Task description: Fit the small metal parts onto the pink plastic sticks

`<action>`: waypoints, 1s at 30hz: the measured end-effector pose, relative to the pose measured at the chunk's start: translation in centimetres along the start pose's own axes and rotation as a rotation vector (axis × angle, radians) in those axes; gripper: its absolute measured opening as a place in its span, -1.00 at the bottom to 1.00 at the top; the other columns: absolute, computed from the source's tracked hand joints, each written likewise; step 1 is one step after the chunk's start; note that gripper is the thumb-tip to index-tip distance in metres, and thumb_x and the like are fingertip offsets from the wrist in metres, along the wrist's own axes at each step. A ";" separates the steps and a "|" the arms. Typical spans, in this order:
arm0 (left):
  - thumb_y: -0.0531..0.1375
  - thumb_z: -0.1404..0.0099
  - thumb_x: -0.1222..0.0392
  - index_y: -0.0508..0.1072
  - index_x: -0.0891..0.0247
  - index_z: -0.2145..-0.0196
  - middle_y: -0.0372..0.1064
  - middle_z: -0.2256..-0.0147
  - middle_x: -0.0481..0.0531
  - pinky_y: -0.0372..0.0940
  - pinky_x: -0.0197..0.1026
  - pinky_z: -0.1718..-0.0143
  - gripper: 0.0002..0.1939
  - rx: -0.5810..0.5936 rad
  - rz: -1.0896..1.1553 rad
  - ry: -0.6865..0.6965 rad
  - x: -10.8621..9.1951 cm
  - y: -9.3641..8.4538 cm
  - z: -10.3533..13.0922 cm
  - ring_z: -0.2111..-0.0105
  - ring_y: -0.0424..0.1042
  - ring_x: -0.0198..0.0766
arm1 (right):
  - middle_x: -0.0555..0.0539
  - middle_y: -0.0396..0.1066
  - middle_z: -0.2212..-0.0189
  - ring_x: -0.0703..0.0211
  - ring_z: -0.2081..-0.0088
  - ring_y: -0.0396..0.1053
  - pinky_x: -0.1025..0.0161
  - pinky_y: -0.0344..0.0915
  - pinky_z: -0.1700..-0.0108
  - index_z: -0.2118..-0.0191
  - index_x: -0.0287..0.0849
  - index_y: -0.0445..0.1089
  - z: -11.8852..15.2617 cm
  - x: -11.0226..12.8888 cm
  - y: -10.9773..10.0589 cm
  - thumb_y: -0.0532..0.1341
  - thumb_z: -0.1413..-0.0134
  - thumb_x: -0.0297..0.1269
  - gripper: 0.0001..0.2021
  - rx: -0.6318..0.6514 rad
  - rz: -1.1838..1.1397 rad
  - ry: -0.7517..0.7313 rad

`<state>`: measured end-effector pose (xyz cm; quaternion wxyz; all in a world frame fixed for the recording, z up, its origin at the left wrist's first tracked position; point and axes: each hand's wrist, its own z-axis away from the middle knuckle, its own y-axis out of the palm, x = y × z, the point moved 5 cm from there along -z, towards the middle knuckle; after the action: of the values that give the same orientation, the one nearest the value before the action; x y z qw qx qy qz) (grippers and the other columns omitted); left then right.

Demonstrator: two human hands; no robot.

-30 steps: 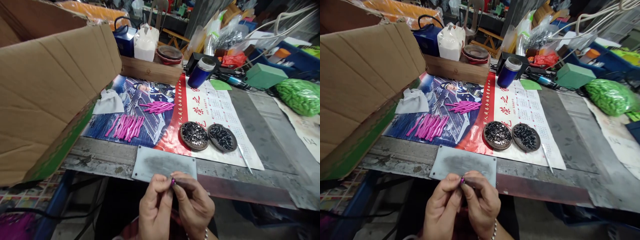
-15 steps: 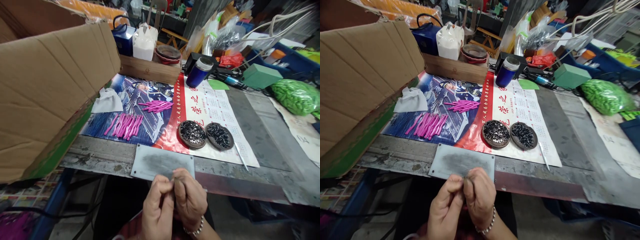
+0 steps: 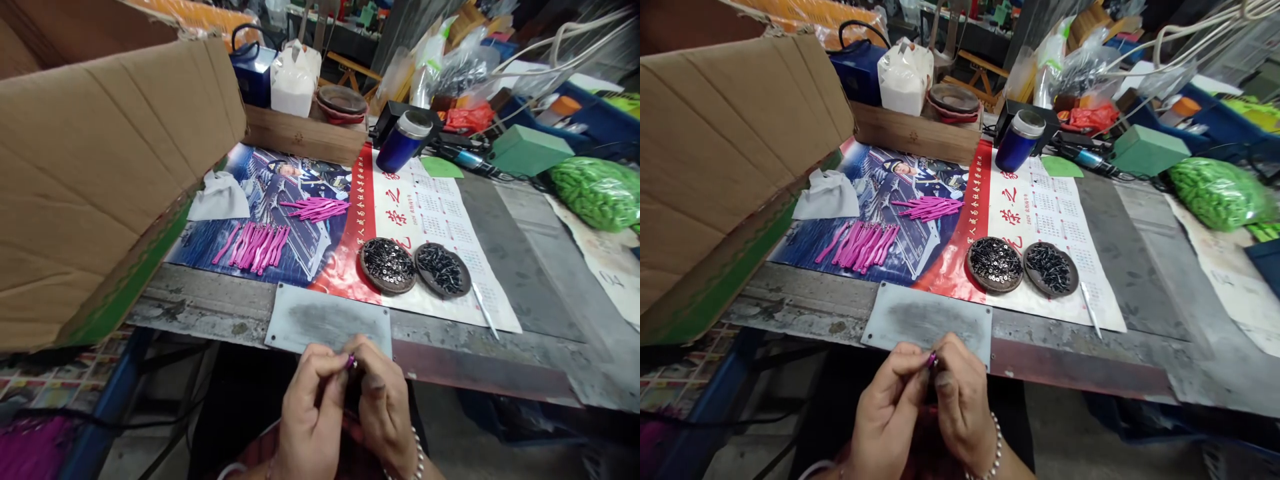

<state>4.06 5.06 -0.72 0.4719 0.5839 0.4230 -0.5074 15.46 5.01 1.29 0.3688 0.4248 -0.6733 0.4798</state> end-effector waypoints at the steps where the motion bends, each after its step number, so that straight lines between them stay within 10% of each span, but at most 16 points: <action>1: 0.10 -0.44 0.37 0.47 0.14 0.17 0.35 0.29 -0.04 0.37 -0.32 0.19 -0.82 0.002 0.001 0.004 0.0 0.0 0.0 0.28 0.44 -0.32 | 0.01 0.21 0.51 0.24 0.49 0.21 0.28 0.12 0.46 0.45 -0.15 0.22 0.1 0.0 -0.1 -0.18 -0.47 0.06 -0.46 -0.011 0.006 -0.011; 12: 0.11 -0.41 0.43 0.49 0.08 0.12 0.37 0.27 -0.08 0.39 -0.39 0.15 -0.72 -0.068 -0.009 0.071 -0.5 -0.4 -0.3 0.27 0.46 -0.36 | -0.02 0.33 0.33 0.24 0.31 0.34 0.34 0.35 0.26 0.18 -0.14 0.30 0.3 0.8 0.0 0.12 -0.34 -0.39 -0.96 -0.027 0.113 -0.041; 30: 0.09 -0.41 0.42 0.45 0.13 0.20 0.34 0.32 -0.08 0.38 -0.39 0.18 -0.78 -0.017 -0.021 0.105 -0.7 0.1 0.2 0.31 0.43 -0.36 | -0.07 0.40 0.39 0.17 0.36 0.41 0.25 0.37 0.32 0.29 -0.13 0.33 0.6 1.2 -0.3 0.05 -0.39 -0.41 -0.81 -0.263 0.356 -0.243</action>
<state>4.04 4.85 -0.03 0.4487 0.6011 0.4578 -0.4773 15.20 4.10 2.28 0.2468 0.3026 -0.8335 0.3909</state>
